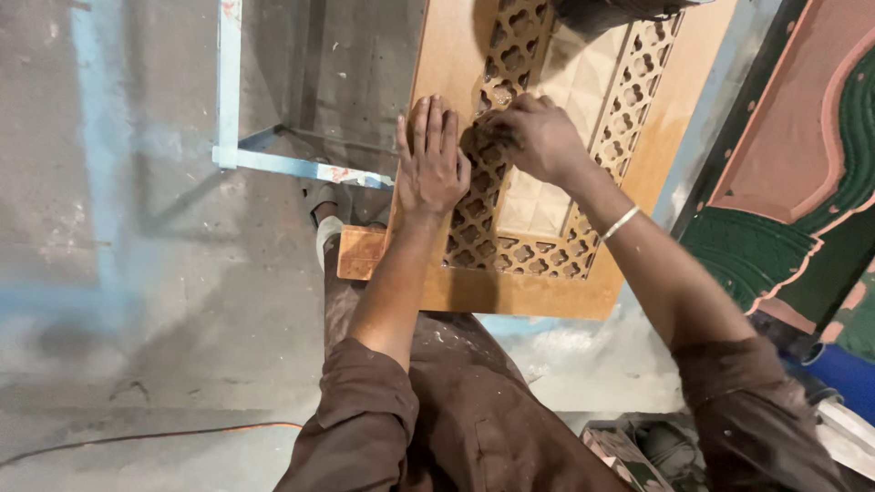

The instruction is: The person applies a dark adhesive to the cutout patterns of a wooden lattice panel using a small brush. They repeatedly dip the brush into a metal can and spread the glue into the recessed areas of the panel.

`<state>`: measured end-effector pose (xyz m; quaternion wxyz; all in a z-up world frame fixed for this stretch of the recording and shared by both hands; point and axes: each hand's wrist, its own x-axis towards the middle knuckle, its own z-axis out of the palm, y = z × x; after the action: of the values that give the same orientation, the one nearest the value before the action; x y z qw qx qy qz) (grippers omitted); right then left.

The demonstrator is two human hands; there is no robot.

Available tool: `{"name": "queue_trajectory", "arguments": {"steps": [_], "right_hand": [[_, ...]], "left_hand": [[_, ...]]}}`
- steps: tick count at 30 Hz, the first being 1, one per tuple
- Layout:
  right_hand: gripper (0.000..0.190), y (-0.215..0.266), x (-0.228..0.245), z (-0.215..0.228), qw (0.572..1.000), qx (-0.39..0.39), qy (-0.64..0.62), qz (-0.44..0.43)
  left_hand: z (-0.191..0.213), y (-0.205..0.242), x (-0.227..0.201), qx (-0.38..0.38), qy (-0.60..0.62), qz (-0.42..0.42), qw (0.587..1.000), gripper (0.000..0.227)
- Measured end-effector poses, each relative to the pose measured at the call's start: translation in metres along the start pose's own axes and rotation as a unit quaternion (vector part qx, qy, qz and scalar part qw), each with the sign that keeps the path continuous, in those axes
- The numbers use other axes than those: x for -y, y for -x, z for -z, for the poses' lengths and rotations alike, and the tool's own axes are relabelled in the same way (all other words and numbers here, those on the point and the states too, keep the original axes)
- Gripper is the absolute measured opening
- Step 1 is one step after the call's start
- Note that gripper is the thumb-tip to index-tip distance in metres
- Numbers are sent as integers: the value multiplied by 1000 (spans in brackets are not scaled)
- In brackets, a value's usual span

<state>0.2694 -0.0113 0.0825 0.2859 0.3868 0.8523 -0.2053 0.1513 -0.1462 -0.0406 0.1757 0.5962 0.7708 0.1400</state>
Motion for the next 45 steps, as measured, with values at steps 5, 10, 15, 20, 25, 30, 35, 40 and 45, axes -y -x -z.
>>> {"name": "queue_trajectory", "arguments": {"steps": [5,10,15,20,25,30,35,40,45], "right_hand": [[43,9,2,-18,997,-45,-47,-37],[42,7,17,-59,974,-176,132,47],[40,6,13,-59,978,-164,118,52],[48,14,7,-31,996,-87,-8,18],[47,31,1,-40,990,-141,7,-23],[58,14,23,-70,968,-219,119,4],[56,20,27,-68,966,-203,158,37],[54,20,17,-51,985,-153,82,-9],[44,7,21,-56,979,-142,135,50]], "left_hand": [[-7,2,1,11,-26,3,1000,64],[-4,-1,0,7,-15,7,1000,65],[-3,2,-2,-9,-9,4,1000,64],[1,-1,1,-29,1,10,1000,65],[-6,2,0,3,-1,12,1000,67],[-12,-2,-1,31,-36,13,999,69],[-11,-1,0,32,-31,12,999,68],[-9,5,-1,23,-32,12,999,67],[-5,2,-1,-6,-37,7,999,65]]}}
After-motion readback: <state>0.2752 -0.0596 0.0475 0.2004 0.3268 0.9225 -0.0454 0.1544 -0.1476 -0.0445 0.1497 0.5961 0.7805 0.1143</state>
